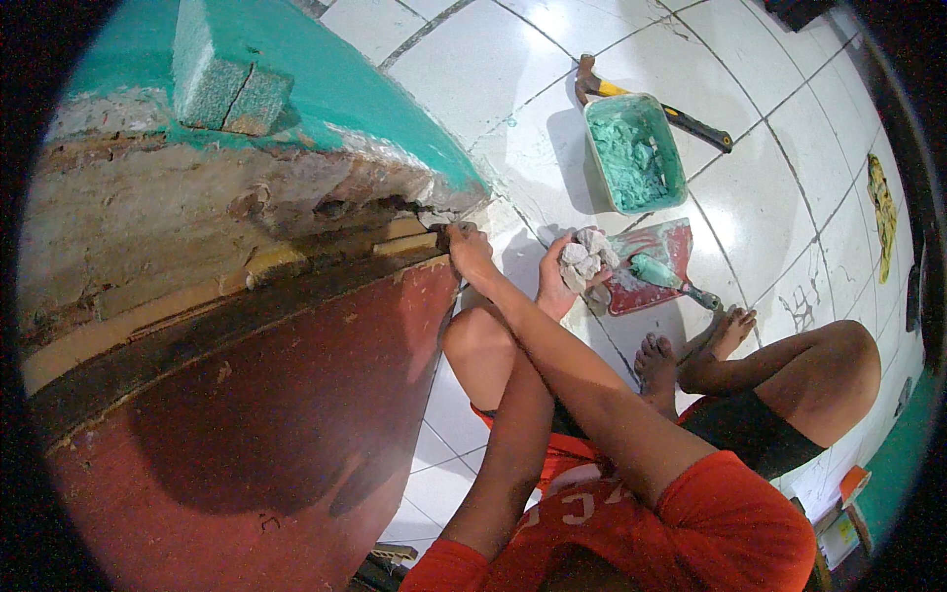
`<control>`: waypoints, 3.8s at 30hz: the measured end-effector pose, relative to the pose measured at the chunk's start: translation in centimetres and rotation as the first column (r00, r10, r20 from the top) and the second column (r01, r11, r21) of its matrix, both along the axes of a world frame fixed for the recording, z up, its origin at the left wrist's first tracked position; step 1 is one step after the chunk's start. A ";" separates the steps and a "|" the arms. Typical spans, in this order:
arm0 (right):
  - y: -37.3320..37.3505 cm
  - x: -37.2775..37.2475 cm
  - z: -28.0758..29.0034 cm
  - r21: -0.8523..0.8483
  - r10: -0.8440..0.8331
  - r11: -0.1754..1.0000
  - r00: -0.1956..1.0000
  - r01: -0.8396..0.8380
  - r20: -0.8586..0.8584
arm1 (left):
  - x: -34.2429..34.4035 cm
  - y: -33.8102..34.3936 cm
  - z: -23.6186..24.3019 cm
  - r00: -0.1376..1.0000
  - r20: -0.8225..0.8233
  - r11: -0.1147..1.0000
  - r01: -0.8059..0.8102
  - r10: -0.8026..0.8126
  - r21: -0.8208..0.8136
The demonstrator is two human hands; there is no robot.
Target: The person applies a green filler material to a damaged section of a wooden door frame and adjacent wall using a small putty knife, then smooths the filler by hand and with a cloth.
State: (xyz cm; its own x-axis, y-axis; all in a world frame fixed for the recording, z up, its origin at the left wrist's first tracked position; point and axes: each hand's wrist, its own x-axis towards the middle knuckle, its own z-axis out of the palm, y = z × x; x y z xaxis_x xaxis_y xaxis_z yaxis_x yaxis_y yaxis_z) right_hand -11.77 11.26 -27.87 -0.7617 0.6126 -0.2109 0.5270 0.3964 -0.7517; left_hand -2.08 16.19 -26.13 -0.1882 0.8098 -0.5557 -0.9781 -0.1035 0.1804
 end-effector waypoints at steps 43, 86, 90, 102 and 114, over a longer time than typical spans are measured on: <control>13.3 20.2 11.0 -0.064 -0.420 0.902 0.832 0.427 -0.363 | 1.3 0.5 2.1 0.999 0.044 0.991 -0.022 0.028 -0.132; 22.2 32.6 -2.6 0.206 -0.657 0.710 0.739 0.673 -0.151 | -3.3 7.3 -3.2 -0.284 -0.772 0.728 -0.611 -0.569 -0.311; 25.9 33.0 -2.7 0.148 -0.707 0.703 0.706 0.696 0.041 | -3.5 7.9 -3.1 -0.219 -0.703 0.668 -0.583 -0.677 -0.462; 21.8 35.2 -1.4 0.283 -0.175 0.957 0.897 0.059 0.405 | -3.3 6.0 -2.1 0.010 -0.930 0.814 -0.480 -0.367 -0.326; 19.5 34.4 1.7 0.281 -0.108 0.959 0.973 0.047 0.206 | -3.8 -0.8 -1.3 0.625 -0.726 0.478 -0.564 -0.286 -0.673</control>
State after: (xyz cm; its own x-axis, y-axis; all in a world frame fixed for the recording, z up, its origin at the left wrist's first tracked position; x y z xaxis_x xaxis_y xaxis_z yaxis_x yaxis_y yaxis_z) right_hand 22.63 30.78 -26.14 -0.6641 0.7249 -0.1830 0.7025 0.5212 -0.4847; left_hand -5.91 15.44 -27.47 -0.8744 -0.0209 -0.4847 -0.4554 0.3803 0.8050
